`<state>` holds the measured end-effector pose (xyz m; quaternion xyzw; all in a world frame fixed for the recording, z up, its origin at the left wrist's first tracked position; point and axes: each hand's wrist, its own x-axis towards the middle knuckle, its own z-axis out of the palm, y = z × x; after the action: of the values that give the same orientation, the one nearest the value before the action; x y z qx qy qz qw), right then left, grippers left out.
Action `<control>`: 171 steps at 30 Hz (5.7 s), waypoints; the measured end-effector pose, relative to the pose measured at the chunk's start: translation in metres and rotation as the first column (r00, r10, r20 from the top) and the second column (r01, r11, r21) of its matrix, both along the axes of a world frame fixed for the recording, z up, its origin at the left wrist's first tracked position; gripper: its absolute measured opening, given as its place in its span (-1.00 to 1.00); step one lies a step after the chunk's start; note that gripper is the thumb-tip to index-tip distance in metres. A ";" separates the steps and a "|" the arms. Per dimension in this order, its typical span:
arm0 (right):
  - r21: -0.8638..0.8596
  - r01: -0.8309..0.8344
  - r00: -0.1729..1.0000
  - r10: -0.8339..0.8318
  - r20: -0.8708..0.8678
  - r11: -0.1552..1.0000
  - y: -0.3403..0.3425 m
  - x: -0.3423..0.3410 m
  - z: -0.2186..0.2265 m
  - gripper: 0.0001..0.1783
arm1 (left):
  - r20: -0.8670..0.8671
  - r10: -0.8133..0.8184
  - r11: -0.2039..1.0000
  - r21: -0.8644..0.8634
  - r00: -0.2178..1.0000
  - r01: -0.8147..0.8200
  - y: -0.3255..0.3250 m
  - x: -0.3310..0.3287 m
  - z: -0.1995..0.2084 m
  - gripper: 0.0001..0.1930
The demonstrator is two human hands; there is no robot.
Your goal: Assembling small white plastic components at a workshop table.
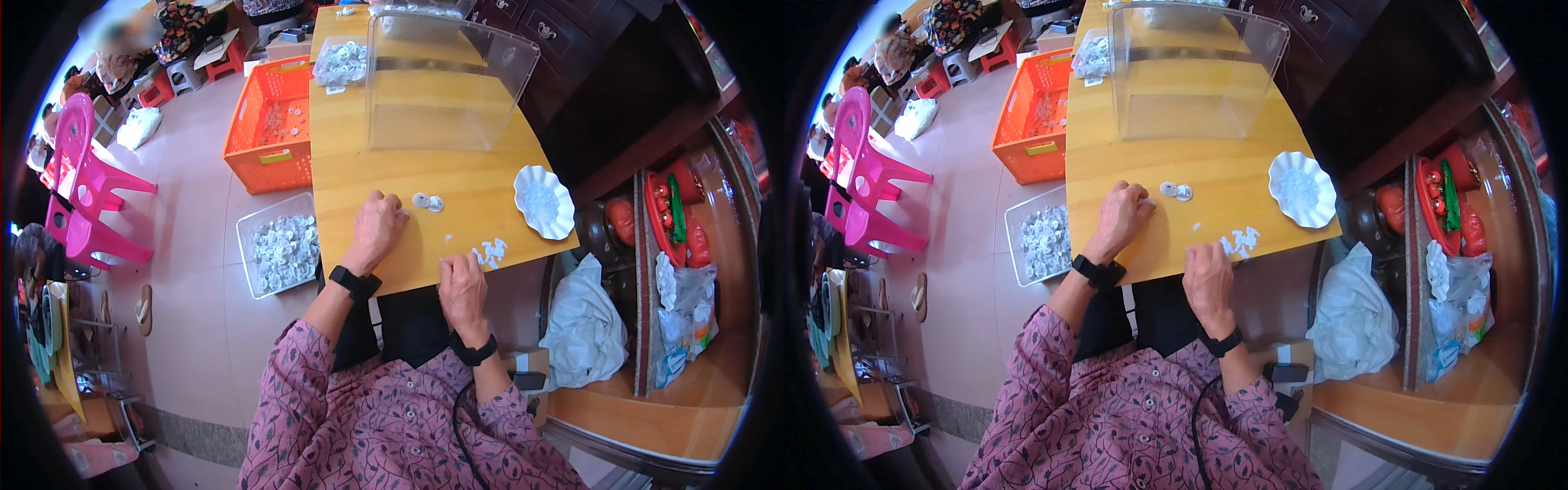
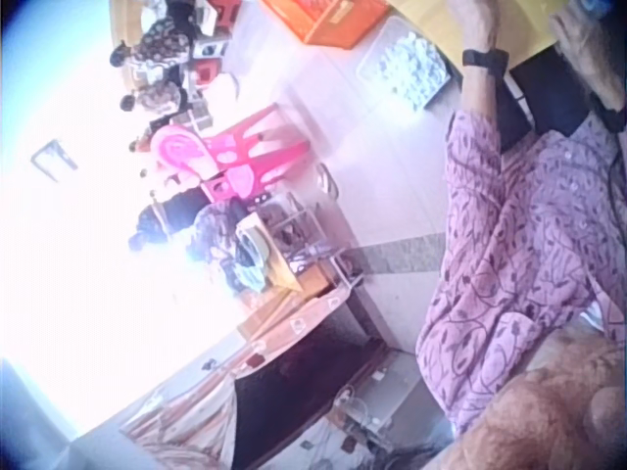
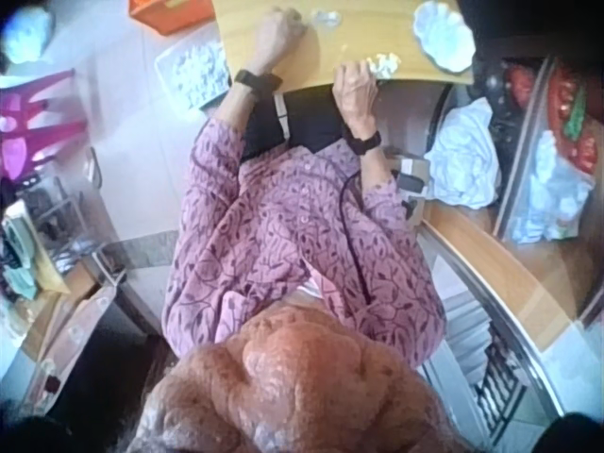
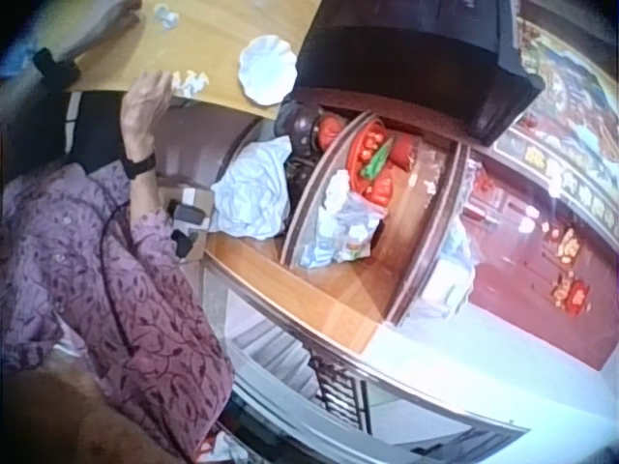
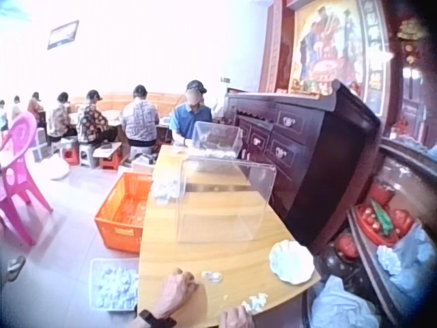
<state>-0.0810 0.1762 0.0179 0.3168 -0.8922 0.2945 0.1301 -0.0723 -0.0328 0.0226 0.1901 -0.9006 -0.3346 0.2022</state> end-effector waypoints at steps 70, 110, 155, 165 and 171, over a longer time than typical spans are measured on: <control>-0.533 0.153 0.563 0.370 0.739 0.832 -0.008 0.029 0.022 -0.89 | -0.186 0.007 0.275 0.945 0.983 0.177 0.074 0.092 -0.003 -0.74; -0.475 0.180 0.589 0.293 0.754 0.861 -0.005 0.027 0.014 -0.80 | -0.232 -0.035 0.240 0.942 0.972 0.233 0.083 0.090 -0.013 -0.79; -0.433 0.080 0.684 0.267 0.679 0.898 -0.001 0.028 0.015 -0.89 | -0.166 0.114 0.991 -0.054 0.980 -0.124 0.047 0.064 -0.009 -0.64; -0.484 0.099 0.734 0.264 0.625 0.869 -0.002 0.031 0.025 -0.91 | -0.397 0.109 0.346 0.875 0.911 0.340 0.049 0.093 -0.007 -0.69; -0.571 -0.019 0.835 0.327 0.442 0.821 -0.012 0.040 0.046 -0.93 | -0.444 0.103 0.170 0.890 0.890 0.424 0.056 0.108 -0.007 -0.59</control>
<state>-0.0405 0.1645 0.0643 0.2576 -0.7380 0.6208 -0.0607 0.0357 0.0228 0.0155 0.1007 -0.4292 -0.8797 0.1785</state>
